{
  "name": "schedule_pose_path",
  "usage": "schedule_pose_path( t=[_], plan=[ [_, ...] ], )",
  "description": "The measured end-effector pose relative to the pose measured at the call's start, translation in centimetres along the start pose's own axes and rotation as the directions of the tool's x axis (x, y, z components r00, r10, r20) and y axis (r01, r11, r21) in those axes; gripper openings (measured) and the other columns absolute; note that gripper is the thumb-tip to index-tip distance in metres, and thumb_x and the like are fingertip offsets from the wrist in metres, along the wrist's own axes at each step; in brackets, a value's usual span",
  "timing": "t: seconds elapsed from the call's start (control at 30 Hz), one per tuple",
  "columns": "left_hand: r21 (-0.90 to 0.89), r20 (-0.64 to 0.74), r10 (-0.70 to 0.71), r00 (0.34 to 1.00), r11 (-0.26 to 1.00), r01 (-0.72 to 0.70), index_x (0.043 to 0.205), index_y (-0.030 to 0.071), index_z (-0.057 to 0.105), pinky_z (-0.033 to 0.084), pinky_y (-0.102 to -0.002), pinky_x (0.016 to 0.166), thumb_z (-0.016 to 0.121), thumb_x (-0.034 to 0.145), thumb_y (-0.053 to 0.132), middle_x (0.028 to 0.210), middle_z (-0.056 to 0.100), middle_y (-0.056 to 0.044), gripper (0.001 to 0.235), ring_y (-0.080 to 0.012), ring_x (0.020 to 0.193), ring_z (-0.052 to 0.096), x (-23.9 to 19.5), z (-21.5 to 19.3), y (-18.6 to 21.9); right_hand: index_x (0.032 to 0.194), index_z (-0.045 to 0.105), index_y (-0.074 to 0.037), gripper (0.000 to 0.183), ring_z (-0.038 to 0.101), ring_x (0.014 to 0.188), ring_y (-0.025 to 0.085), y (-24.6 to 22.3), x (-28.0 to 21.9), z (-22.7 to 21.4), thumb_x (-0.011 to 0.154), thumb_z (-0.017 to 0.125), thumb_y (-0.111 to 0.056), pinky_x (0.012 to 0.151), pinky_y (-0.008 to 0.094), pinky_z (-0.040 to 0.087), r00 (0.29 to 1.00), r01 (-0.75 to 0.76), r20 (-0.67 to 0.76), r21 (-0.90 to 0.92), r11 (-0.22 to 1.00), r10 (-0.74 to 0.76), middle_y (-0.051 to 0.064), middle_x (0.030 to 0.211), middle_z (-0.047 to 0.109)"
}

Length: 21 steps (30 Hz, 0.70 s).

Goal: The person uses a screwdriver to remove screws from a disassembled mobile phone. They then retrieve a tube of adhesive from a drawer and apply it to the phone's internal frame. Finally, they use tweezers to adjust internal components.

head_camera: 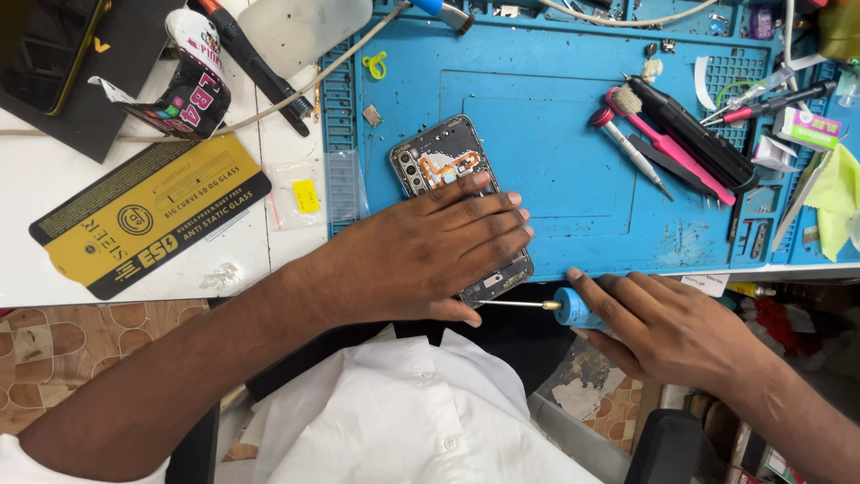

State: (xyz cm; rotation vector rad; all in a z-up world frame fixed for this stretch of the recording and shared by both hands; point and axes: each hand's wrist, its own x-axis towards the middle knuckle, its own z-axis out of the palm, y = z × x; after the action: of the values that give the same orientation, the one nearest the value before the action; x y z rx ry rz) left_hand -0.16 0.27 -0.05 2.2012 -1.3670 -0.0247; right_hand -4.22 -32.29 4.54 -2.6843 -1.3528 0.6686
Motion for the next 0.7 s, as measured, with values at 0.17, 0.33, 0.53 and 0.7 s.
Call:
schedule_pose_path(
  t=[0.17,0.33,0.53,0.7],
  plan=[
    [0.063,-0.013,0.002,1.0,0.998,-0.001,0.144,0.001,0.048,0.026,-0.047,0.124,0.062,0.071,0.074,0.139,0.055,-0.015,0.104,-0.028,0.141,0.046,0.0,-0.1,0.2,0.142,0.048,0.002,0.075,0.066,0.069,0.021,-0.7,-0.4,0.5,0.083,0.074,-0.035,0.064,0.038,0.06,0.998,-0.049,-0.049,0.037,0.998,0.051,0.008,0.082,0.063],
    [0.106,-0.004,-0.013,1.0,0.994,0.013,0.144,0.001,0.049,0.027,-0.046,0.125,0.061,0.075,0.073,0.137,0.057,-0.015,0.1,-0.0292,0.138,0.049,0.1,-0.3,0.8,0.15,0.045,-0.002,0.078,0.065,0.068,0.023,-1.8,-1.3,0.6,0.083,0.071,-0.033,0.06,0.038,0.06,0.98,-0.192,0.068,0.105,0.976,0.186,0.007,0.085,0.06],
    [0.167,-0.024,-0.023,0.999,0.986,0.027,0.142,0.002,0.051,0.028,-0.047,0.124,0.055,0.08,0.076,0.134,0.059,-0.015,0.097,-0.03,0.135,0.051,0.3,0.1,1.2,0.151,0.041,-0.004,0.078,0.066,0.066,0.025,-4.2,-1.7,0.7,0.085,0.068,-0.035,0.059,0.04,0.059,0.944,-0.329,0.118,0.227,0.917,0.309,0.009,0.088,0.06],
    [0.23,-0.043,-0.032,0.999,0.972,0.041,0.142,0.001,0.053,0.03,-0.048,0.124,0.053,0.086,0.076,0.134,0.059,-0.016,0.093,-0.0311,0.134,0.052,0.0,0.1,1.6,0.152,0.043,-0.01,0.074,0.068,0.067,0.032,-6.9,-1.4,0.1,0.087,0.064,-0.039,0.059,0.045,0.059,0.875,-0.481,0.141,0.359,0.8,0.463,0.012,0.091,0.063]
  ],
)
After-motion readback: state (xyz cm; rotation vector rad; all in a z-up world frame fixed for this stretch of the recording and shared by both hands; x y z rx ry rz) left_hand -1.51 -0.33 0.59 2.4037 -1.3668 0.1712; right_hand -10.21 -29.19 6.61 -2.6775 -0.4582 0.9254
